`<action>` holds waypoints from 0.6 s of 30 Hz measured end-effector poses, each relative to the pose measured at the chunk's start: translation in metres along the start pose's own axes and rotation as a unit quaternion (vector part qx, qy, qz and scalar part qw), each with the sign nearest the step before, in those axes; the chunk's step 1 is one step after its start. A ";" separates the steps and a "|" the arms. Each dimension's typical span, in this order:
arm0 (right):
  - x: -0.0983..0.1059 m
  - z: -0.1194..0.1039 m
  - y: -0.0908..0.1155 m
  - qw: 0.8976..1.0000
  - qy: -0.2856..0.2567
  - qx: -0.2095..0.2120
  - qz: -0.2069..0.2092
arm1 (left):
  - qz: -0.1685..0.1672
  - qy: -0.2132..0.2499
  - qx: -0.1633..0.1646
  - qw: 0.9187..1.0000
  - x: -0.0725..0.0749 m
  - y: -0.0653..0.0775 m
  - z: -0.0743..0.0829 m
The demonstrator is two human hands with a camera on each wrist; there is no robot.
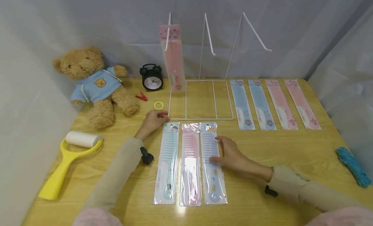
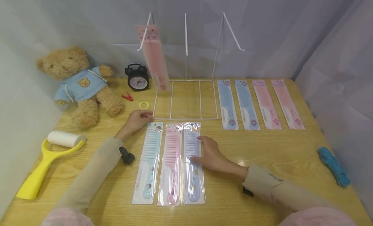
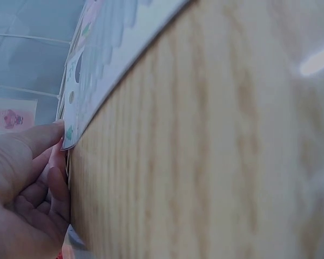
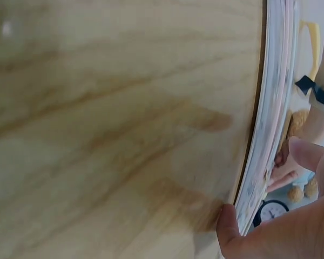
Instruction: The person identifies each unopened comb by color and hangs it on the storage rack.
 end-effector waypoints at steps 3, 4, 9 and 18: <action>-0.004 -0.001 0.002 1.000 0.013 0.013 0.010 | -0.002 0.001 0.000 1.000 0.001 0.000 0.000; -0.005 -0.001 0.003 1.000 0.020 0.018 0.013 | -0.003 0.002 -0.001 1.000 0.000 0.000 -0.001; -0.012 0.001 0.007 0.997 0.065 0.043 0.019 | 0.000 -0.002 -0.002 1.000 0.000 0.001 -0.001; -0.015 -0.003 0.013 0.993 0.095 0.070 0.028 | 0.000 0.007 -0.003 1.000 0.000 0.000 0.000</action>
Point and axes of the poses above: each hand's wrist, its own y-axis away from the middle knuckle, its own x-axis out of the back of the hand, z = x × y, the point moved 5 cm from there along -y, towards the middle knuckle, and after that the axes turned 11 degrees about x, right-handed, at the moved point
